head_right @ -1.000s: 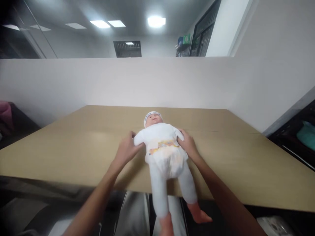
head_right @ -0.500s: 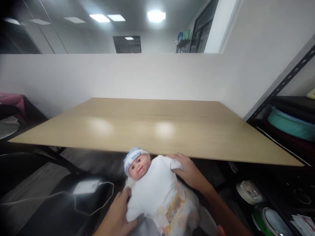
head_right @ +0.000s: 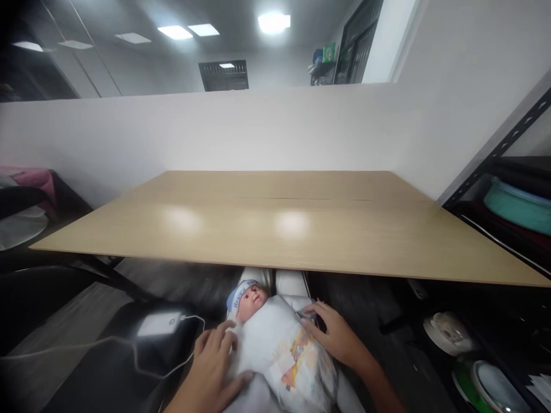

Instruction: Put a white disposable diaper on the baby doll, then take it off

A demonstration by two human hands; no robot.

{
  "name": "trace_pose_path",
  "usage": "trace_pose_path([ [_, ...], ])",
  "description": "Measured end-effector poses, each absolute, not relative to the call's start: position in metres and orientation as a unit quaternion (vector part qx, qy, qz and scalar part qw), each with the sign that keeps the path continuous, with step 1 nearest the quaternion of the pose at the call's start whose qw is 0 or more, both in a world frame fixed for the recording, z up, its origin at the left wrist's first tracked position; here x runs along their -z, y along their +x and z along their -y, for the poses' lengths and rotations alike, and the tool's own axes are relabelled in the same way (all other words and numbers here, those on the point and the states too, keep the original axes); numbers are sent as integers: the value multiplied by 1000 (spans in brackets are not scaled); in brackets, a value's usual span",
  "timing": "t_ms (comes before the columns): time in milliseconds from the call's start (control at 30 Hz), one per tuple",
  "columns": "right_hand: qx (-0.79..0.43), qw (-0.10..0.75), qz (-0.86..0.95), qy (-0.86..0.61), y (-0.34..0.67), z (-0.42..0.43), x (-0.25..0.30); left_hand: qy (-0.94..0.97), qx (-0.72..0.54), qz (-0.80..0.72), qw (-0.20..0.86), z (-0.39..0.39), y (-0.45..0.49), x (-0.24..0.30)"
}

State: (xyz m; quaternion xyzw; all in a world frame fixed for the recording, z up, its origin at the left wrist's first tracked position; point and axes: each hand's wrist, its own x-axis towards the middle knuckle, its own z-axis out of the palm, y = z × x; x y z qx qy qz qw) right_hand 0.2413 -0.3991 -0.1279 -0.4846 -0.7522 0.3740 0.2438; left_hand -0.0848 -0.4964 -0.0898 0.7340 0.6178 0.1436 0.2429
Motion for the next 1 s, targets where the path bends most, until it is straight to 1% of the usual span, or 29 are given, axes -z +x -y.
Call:
trace_pose_path([
  [100,-408,236,741,-479,240,419,116,763,-198,-543,290,481,-64,71],
  [200,-372,250,745,-495,233,428,122,784,-229,-445,367,464,-37,66],
  [267,-340,255,751,-505,230,428,132,801,-224,-402,384,456,-23,71],
  [433,-295,260,752,-529,241,411,153,812,-223,-393,370,450,-12,88],
  [567,-249,275,750,-548,245,393,150,792,-241,-397,396,452,-14,90],
  [700,-310,298,772,-468,223,394,127,769,-265,-406,418,453,-12,92],
  [833,-354,244,818,-381,198,411,107,761,-284,-398,426,456,-19,86],
  [900,-344,220,824,-392,197,419,102,759,-281,-396,434,460,-31,79],
  [1000,-340,175,813,-438,216,432,98,771,-229,-377,459,464,-51,69],
])
